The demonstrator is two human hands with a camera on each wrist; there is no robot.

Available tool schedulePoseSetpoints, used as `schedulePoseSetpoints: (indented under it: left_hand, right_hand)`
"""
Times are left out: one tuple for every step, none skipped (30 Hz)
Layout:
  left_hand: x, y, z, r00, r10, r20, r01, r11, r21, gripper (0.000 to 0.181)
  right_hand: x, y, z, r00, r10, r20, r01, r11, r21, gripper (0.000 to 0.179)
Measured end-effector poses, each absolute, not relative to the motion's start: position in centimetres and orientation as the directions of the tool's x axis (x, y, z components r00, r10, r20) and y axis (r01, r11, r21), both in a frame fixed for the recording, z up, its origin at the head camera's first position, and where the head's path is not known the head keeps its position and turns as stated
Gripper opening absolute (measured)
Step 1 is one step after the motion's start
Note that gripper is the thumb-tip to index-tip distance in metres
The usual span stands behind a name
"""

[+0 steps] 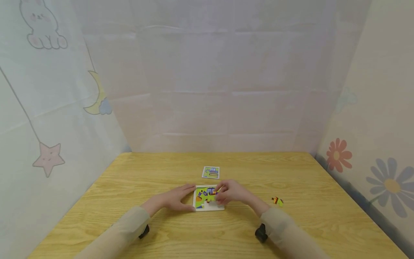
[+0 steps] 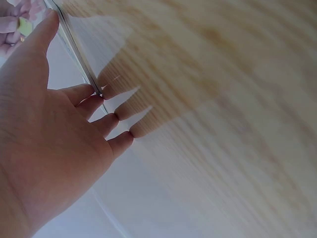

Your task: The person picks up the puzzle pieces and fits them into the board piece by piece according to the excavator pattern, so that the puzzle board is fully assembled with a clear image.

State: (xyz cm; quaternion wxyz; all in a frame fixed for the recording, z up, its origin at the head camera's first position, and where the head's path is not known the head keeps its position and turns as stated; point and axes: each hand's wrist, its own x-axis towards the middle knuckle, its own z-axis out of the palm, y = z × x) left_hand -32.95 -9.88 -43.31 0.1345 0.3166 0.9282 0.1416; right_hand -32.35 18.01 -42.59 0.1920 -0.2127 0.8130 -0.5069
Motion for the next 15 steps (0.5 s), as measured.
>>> schedulePoseSetpoints:
  left_hand:
    - [-32.9,-9.9,-43.3,-0.764,0.625,-0.161,0.548,0.760,0.348,0.087]
    - [-33.0,-9.9,-43.3,-0.764,0.624,-0.161,0.548,0.761,0.348,0.087]
    - [-33.0,-9.8,-43.3,-0.765,0.624,-0.162,0.547,0.761,0.347,0.087]
    - [-33.0,-9.8,-43.3,-0.764,0.624,-0.163,0.547,0.761,0.348,0.087]
    - [-33.0,-9.8,-43.3,-0.764,0.624,-0.163,0.546,0.761,0.350,0.087]
    - [-32.9,-9.8,-43.3,-0.765,0.623,-0.164,0.546,0.761,0.350,0.087]
    - [-32.9,-9.8,-43.3,-0.765,0.622,-0.164,0.544,0.762,0.351,0.087]
    - [-32.9,-9.8,-43.3,-0.766,0.622,-0.164,0.543,0.762,0.352,0.087]
    - [-32.9,-9.8,-43.3,-0.766,0.621,-0.164,0.543,0.762,0.353,0.087]
    - [-32.9,-9.9,-43.3,-0.766,0.621,-0.163,0.542,0.762,0.355,0.087]
    - [-32.9,-9.9,-43.3,-0.767,0.621,-0.162,0.541,0.761,0.357,0.087]
    - [-32.9,-9.9,-43.4,-0.767,0.621,-0.161,0.542,0.761,0.357,0.087]
    - [-33.0,-9.9,-43.4,-0.767,0.622,-0.160,0.542,0.760,0.358,0.087]
    - [-33.0,-9.9,-43.4,-0.767,0.621,-0.160,0.541,0.761,0.359,0.087]
    - [-33.0,-9.9,-43.4,-0.768,0.621,-0.160,0.540,0.761,0.360,0.087]
  right_hand:
    - [-32.3,17.9,-42.5,-0.833,-0.544,-0.099,-0.154,0.400,-0.904,0.028]
    - [-32.3,17.8,-42.5,-0.830,-0.548,-0.101,-0.160,0.407,-0.899,0.027]
    - [-32.2,17.7,-42.5,-0.828,-0.550,-0.104,-0.163,0.415,-0.895,0.027]
    - [-32.2,17.6,-42.4,-0.827,-0.552,-0.109,-0.165,0.423,-0.891,0.027]
    - [-32.2,17.5,-42.5,-0.826,-0.552,-0.114,-0.165,0.431,-0.887,0.027]
    - [-32.2,17.5,-42.5,-0.825,-0.553,-0.116,-0.169,0.438,-0.883,0.027]
    - [-32.3,17.4,-42.6,-0.825,-0.552,-0.120,-0.171,0.446,-0.879,0.027]
    - [-32.3,17.3,-42.6,-0.825,-0.551,-0.126,-0.172,0.456,-0.873,0.027]
    - [-32.4,17.2,-42.7,-0.826,-0.548,-0.134,-0.170,0.468,-0.867,0.026]
    - [-32.4,17.1,-42.7,-0.825,-0.547,-0.140,-0.171,0.478,-0.861,0.026]
    - [-32.4,17.0,-42.7,-0.824,-0.547,-0.145,-0.172,0.487,-0.856,0.025]
    - [-32.4,16.9,-42.7,-0.823,-0.548,-0.150,-0.176,0.496,-0.850,0.024]
    - [-32.4,16.8,-42.7,-0.823,-0.547,-0.156,-0.178,0.508,-0.843,0.024]
    - [-32.3,16.7,-42.6,-0.822,-0.547,-0.158,-0.184,0.516,-0.836,0.023]
    - [-32.3,16.6,-42.6,-0.821,-0.549,-0.159,-0.190,0.524,-0.831,0.023]
